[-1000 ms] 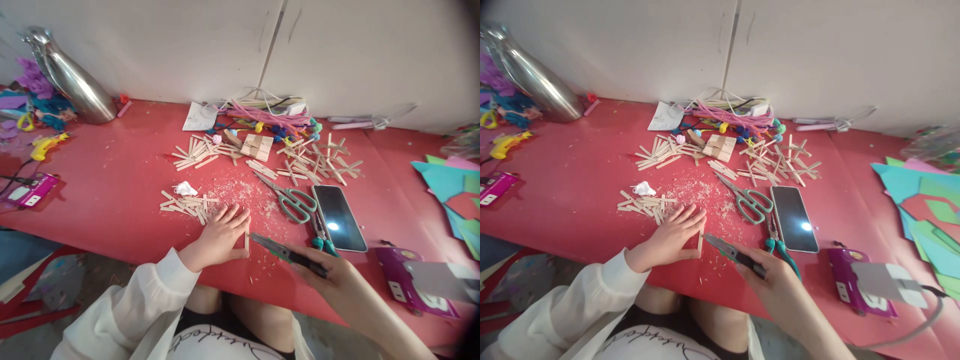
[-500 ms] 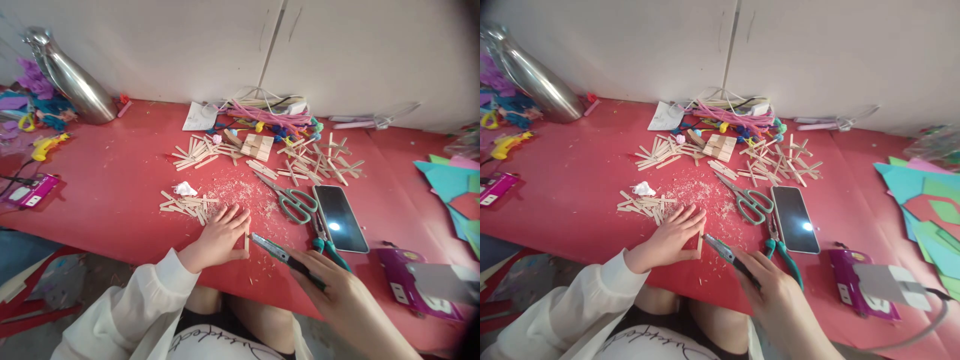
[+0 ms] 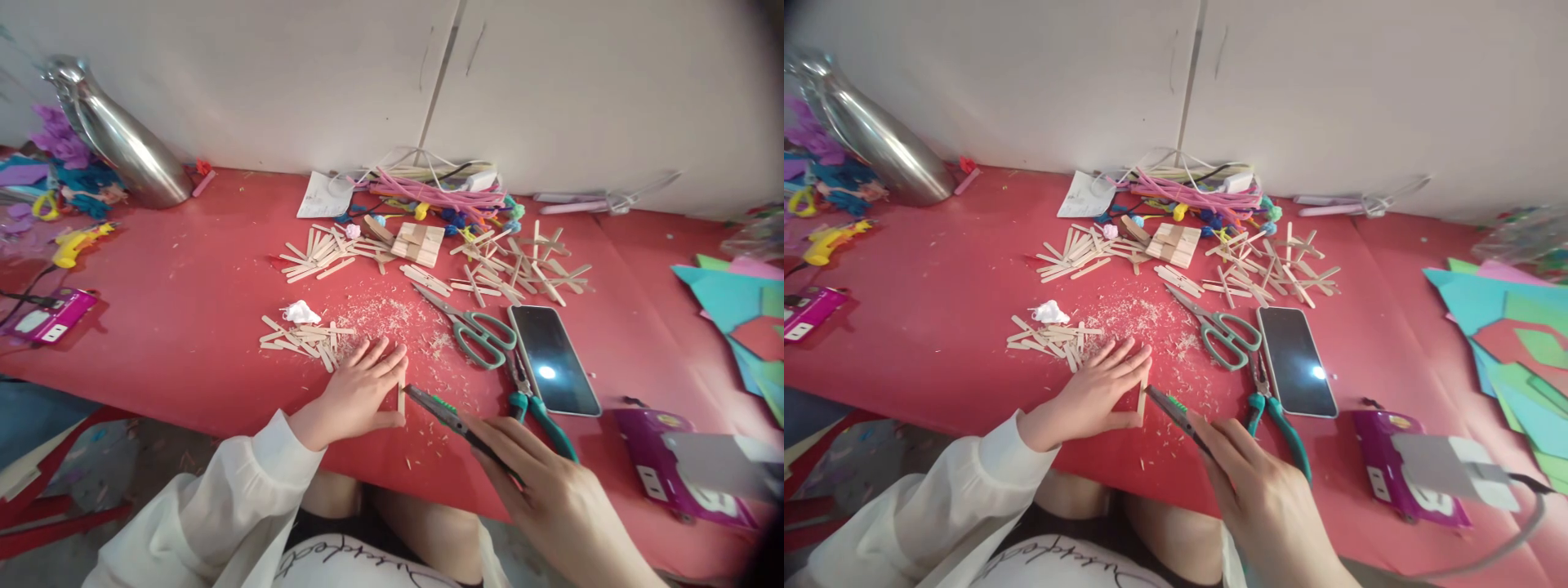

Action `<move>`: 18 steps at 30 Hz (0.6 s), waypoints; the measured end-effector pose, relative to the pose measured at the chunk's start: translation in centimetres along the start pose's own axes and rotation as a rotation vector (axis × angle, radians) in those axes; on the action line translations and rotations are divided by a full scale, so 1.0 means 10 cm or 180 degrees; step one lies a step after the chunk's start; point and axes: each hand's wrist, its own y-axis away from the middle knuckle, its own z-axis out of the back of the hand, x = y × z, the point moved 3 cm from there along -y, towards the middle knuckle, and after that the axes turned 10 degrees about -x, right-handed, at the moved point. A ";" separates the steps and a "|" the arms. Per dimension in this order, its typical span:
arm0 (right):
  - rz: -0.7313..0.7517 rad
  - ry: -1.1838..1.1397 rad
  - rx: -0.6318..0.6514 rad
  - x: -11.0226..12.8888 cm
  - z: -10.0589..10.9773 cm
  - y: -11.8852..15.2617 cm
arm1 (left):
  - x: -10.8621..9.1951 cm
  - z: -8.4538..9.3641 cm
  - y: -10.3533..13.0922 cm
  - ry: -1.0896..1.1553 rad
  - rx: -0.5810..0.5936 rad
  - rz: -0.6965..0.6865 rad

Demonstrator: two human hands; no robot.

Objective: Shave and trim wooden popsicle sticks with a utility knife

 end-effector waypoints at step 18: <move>-0.0888 -0.0636 0.0229 -0.14 -0.11 0.05 | 0.01 -0.02 0.00 -0.0019 -0.0009 -0.0001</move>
